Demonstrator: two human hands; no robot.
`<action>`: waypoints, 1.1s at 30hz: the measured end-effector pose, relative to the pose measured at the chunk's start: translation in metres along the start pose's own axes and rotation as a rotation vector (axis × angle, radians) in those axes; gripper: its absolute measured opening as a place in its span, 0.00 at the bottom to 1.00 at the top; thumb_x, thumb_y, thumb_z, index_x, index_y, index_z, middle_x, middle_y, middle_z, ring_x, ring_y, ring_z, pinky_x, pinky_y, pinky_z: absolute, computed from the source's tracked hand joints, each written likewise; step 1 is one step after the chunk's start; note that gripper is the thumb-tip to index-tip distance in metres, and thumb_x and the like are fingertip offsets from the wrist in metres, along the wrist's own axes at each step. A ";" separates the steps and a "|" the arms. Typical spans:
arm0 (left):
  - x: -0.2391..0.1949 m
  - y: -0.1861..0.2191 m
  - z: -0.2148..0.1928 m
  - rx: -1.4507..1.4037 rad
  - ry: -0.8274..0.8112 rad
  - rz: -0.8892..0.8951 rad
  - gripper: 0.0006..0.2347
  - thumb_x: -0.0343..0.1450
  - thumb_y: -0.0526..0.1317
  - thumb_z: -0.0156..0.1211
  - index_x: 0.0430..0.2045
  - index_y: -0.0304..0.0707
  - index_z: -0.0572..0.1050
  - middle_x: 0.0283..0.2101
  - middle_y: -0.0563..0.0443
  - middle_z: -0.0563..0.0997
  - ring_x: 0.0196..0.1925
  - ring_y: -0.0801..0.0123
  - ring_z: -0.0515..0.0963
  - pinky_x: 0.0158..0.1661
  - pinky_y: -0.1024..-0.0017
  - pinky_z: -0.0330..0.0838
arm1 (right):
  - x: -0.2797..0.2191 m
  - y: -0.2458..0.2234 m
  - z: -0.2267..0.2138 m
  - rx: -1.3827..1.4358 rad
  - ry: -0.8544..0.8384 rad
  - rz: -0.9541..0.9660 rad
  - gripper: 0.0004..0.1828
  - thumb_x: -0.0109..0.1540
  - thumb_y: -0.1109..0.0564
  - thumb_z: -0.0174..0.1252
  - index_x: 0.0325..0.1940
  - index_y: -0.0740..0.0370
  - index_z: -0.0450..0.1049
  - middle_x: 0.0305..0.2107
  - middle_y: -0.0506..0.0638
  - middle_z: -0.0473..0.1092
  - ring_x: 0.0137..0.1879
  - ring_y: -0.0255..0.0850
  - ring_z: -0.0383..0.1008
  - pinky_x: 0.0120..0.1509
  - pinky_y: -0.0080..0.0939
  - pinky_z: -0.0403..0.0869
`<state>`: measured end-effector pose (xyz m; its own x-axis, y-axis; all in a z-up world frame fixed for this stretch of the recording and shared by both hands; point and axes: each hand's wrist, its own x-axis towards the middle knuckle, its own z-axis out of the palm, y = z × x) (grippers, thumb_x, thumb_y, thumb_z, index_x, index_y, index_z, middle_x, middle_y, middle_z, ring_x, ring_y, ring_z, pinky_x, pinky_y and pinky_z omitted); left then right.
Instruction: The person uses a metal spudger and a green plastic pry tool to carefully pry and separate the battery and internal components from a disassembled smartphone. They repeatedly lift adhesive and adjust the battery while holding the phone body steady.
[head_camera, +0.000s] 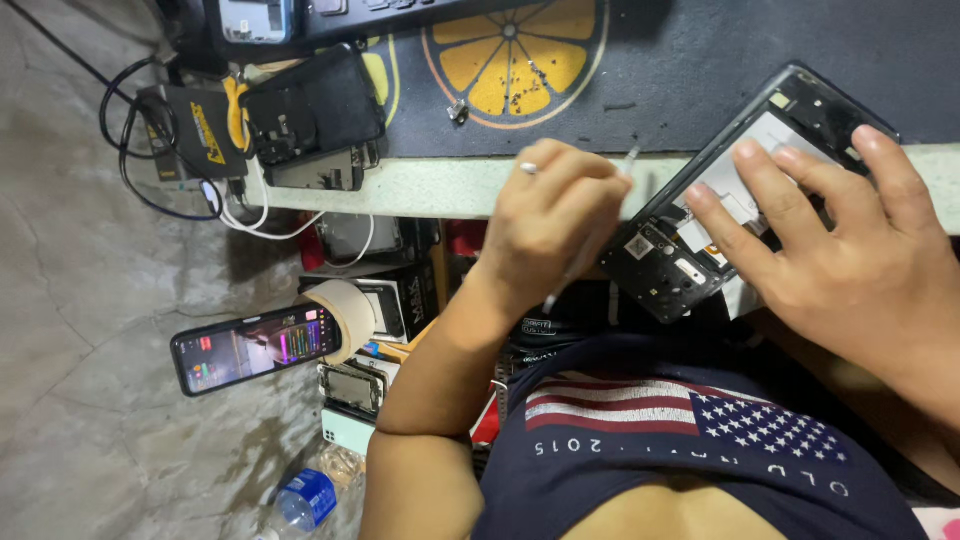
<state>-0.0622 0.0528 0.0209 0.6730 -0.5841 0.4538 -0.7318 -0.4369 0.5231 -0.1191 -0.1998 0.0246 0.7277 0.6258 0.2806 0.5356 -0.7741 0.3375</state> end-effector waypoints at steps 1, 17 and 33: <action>0.000 -0.002 0.000 -0.025 0.021 -0.041 0.08 0.68 0.27 0.66 0.36 0.33 0.74 0.39 0.46 0.79 0.41 0.57 0.78 0.42 0.65 0.73 | -0.002 0.001 0.000 0.032 0.019 0.007 0.20 0.61 0.49 0.58 0.56 0.38 0.83 0.52 0.44 0.77 0.55 0.39 0.75 0.71 0.50 0.65; 0.016 -0.006 0.003 0.357 0.016 0.041 0.13 0.68 0.32 0.59 0.46 0.34 0.76 0.49 0.38 0.80 0.56 0.46 0.80 0.57 0.49 0.73 | -0.064 0.022 0.043 0.577 0.081 0.040 0.24 0.52 0.55 0.68 0.54 0.49 0.83 0.50 0.57 0.75 0.56 0.57 0.76 0.70 0.68 0.72; -0.021 0.025 0.037 -0.119 -0.233 0.102 0.09 0.77 0.40 0.67 0.37 0.34 0.75 0.60 0.34 0.76 0.68 0.47 0.75 0.67 0.54 0.71 | -0.107 0.030 0.120 0.735 -0.341 0.206 0.23 0.56 0.52 0.62 0.56 0.48 0.77 0.52 0.55 0.72 0.58 0.52 0.75 0.68 0.59 0.73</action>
<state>-0.0988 0.0293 -0.0021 0.5437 -0.7684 0.3375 -0.7675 -0.2925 0.5704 -0.1299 -0.3017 -0.1029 0.8682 0.4933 -0.0545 0.4346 -0.8087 -0.3963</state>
